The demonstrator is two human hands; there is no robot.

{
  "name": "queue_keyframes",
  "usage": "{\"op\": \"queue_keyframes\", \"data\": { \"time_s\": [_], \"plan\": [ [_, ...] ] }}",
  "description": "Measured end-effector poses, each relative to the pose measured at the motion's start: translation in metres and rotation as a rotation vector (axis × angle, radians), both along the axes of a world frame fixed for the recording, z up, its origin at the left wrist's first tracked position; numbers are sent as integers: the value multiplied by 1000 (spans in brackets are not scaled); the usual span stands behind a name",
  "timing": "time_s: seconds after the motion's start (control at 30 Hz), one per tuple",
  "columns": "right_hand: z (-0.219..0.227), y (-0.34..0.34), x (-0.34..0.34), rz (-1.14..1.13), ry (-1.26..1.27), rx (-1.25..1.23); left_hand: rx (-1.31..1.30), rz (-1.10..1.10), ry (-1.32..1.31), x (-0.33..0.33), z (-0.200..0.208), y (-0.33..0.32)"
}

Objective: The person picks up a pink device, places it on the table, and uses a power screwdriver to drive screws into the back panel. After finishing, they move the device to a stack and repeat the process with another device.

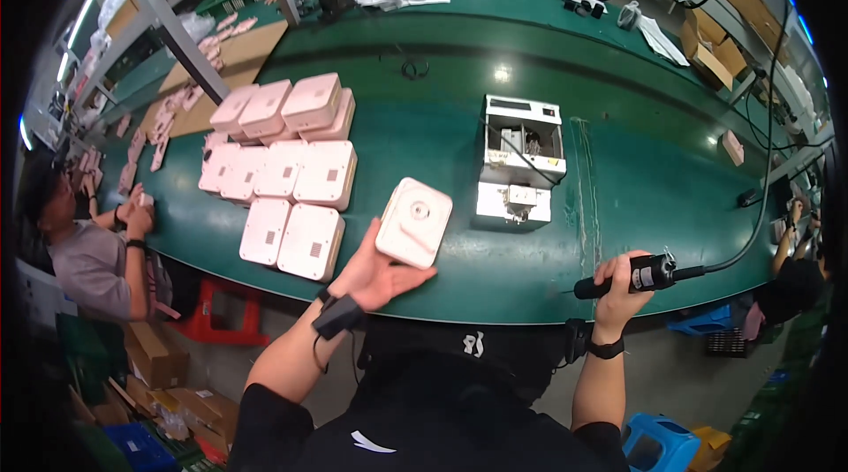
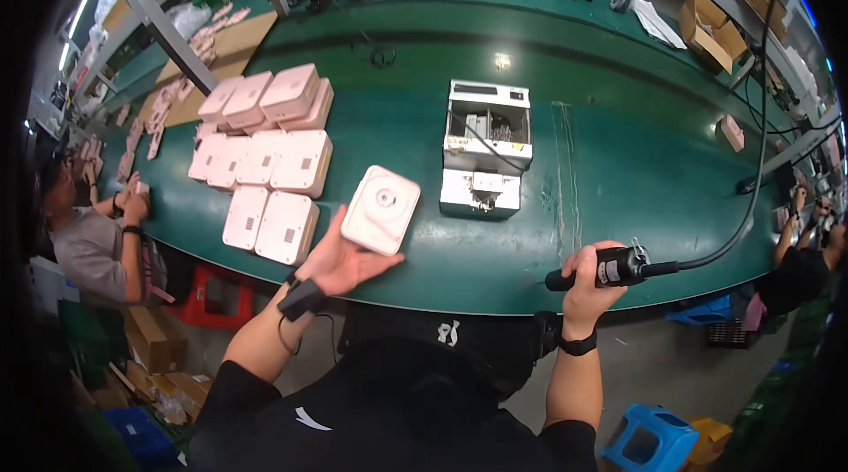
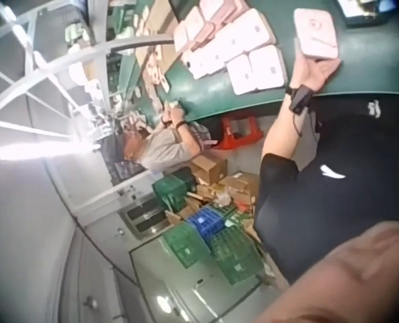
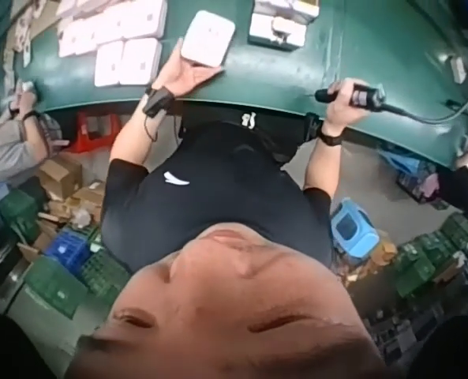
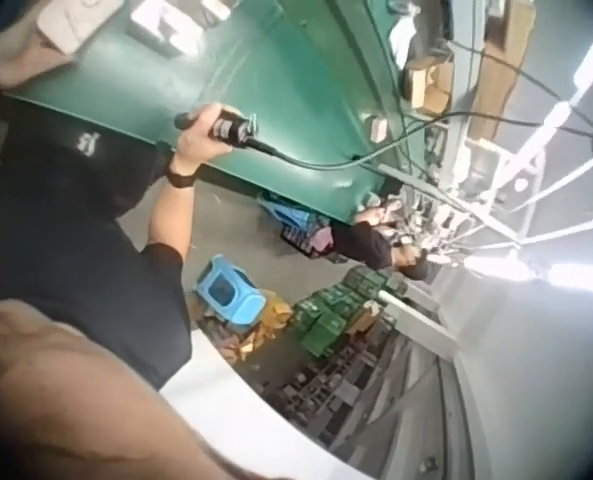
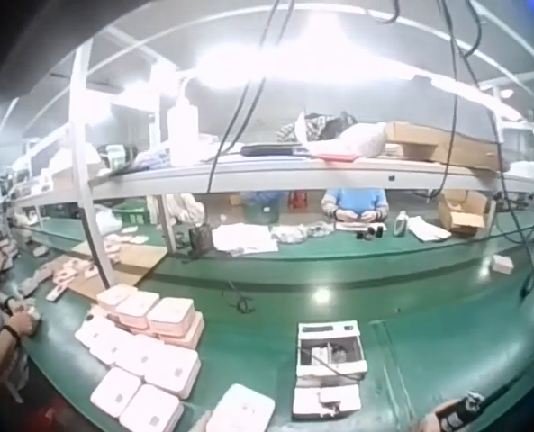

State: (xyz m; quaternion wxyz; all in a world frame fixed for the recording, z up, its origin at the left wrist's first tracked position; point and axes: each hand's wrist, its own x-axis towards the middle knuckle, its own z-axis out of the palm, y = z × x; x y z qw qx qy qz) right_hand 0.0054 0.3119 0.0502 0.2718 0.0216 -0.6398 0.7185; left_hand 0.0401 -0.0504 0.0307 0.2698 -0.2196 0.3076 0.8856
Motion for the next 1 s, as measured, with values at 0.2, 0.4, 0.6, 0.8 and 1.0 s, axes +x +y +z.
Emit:
{"op": "queue_keyframes", "data": {
  "time_s": [0.2, 0.4, 0.6, 0.8, 1.0],
  "plan": [
    [7, -7, -11, 27, -69, 76, -111, 308, 341, -109, -11, 22],
    [1, 6, -7, -23, -49, -74, -832, 221, 754, -61, 25, 10],
    [-9, 25, -1, -40, 32, -212, -2244, 19, 808, 44, 17, -31],
    [-6, 16, 6, 76, 43, -149, -2417, 2, 613, 74, -11, -57],
    [2, -1, -2, 277, -72, 8, -2047, -340, 1087, 78, 2, -34]
  ]
}}
